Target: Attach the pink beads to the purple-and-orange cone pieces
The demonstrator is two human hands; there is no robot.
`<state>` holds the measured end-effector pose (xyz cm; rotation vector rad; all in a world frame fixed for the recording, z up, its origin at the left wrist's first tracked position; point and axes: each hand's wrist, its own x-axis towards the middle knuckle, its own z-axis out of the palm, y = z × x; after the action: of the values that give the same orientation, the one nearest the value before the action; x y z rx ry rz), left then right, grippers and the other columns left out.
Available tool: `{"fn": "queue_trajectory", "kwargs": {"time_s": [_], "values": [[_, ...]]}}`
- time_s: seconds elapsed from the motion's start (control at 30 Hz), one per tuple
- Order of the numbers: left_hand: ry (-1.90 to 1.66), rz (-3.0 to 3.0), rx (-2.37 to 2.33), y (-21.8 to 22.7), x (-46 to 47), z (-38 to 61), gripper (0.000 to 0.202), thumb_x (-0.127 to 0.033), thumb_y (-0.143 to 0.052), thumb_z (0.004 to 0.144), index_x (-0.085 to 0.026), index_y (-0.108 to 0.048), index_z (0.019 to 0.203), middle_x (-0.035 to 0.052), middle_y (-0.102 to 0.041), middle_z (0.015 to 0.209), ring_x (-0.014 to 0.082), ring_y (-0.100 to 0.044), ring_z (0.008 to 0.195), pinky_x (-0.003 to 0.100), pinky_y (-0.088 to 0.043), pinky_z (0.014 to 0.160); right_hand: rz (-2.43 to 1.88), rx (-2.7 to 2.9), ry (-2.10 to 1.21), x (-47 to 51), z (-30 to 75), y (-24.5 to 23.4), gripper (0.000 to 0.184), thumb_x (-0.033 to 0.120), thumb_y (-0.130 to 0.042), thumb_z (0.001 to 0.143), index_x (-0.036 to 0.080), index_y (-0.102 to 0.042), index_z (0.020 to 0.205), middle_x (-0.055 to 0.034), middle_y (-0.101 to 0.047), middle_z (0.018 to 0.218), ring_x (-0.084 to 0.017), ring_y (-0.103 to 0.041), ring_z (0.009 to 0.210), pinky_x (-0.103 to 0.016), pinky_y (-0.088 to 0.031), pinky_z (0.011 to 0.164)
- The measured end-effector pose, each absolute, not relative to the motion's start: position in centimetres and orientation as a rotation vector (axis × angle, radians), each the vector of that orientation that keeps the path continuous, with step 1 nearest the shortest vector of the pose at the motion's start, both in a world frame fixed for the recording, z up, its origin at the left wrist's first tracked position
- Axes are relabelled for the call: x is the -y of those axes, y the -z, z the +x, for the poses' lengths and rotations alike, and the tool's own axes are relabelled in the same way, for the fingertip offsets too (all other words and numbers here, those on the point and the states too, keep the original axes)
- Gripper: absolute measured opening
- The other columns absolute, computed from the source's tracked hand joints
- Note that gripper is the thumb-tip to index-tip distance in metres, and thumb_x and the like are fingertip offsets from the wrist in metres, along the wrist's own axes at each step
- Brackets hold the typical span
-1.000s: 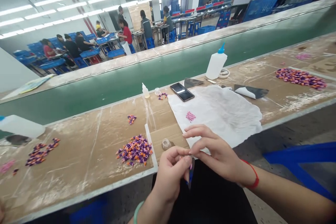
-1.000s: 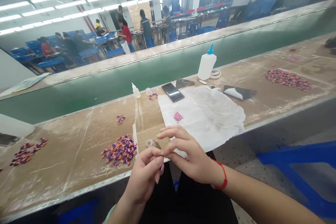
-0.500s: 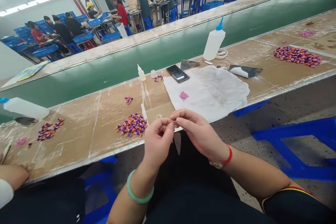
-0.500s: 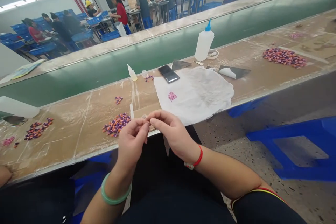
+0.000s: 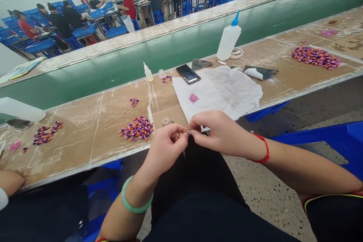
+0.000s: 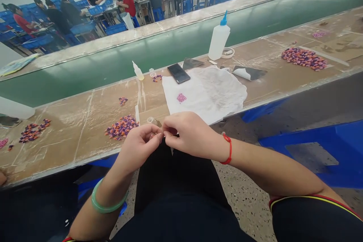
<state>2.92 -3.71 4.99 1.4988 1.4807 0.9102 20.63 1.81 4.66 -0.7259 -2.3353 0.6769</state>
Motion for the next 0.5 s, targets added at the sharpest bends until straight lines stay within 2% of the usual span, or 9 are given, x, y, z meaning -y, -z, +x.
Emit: {"fn": "queue_trajectory", "kwargs": {"time_s": [0.13, 0.27, 0.37, 0.5], "values": [[-0.89, 1.424, -1.447, -4.9, 3.6, 3.0, 0.013, -0.026, -0.062, 0.076, -0.015, -0.065, 0.07, -0.0053, -0.046, 0.05, 0.0079, -0.037, 0.047, 0.021, -0.025, 0.045, -0.724, 2.395, -0.586, -1.9, 20.8, -4.3, 0.012, 0.013, -0.054, 0.08, 0.018, -0.054, 0.069, 0.0012, -0.059, 0.064, -0.011, -0.05, 0.058, -0.025, -0.036, 0.058], [-0.899, 1.202, -1.241, -4.4, 3.2, 2.5, 0.014, -0.028, -0.07, 0.074, -0.015, -0.067, 0.071, -0.005, -0.052, 0.055, 0.0058, -0.039, 0.047, 0.02, -0.026, 0.046, -0.654, 2.31, -0.761, -2.1, 21.0, -4.3, 0.014, 0.01, -0.052, 0.079, 0.019, -0.053, 0.069, 0.0027, -0.058, 0.062, -0.01, -0.051, 0.056, -0.022, -0.039, 0.054], [-0.922, 1.027, -1.094, -4.0, 2.9, 2.1, 0.021, -0.034, -0.073, 0.075, -0.015, -0.068, 0.073, -0.0063, -0.05, 0.054, 0.0033, -0.036, 0.045, 0.018, -0.024, 0.046, -0.593, 2.255, -0.798, -2.2, 20.9, -4.2, 0.014, 0.008, -0.051, 0.08, 0.02, -0.053, 0.072, 0.0022, -0.06, 0.065, -0.01, -0.053, 0.058, -0.022, -0.043, 0.055], [-0.892, 0.921, -1.026, -3.9, 2.7, 2.0, 0.031, -0.042, -0.079, 0.07, -0.015, -0.064, 0.067, -0.0086, -0.04, 0.045, 0.0034, -0.03, 0.041, 0.02, -0.02, 0.045, -0.494, 2.304, -0.515, -2.4, 20.8, -3.8, 0.015, 0.011, -0.05, 0.086, 0.021, -0.054, 0.076, -0.0003, -0.064, 0.07, -0.013, -0.056, 0.064, -0.026, -0.045, 0.061]]}}
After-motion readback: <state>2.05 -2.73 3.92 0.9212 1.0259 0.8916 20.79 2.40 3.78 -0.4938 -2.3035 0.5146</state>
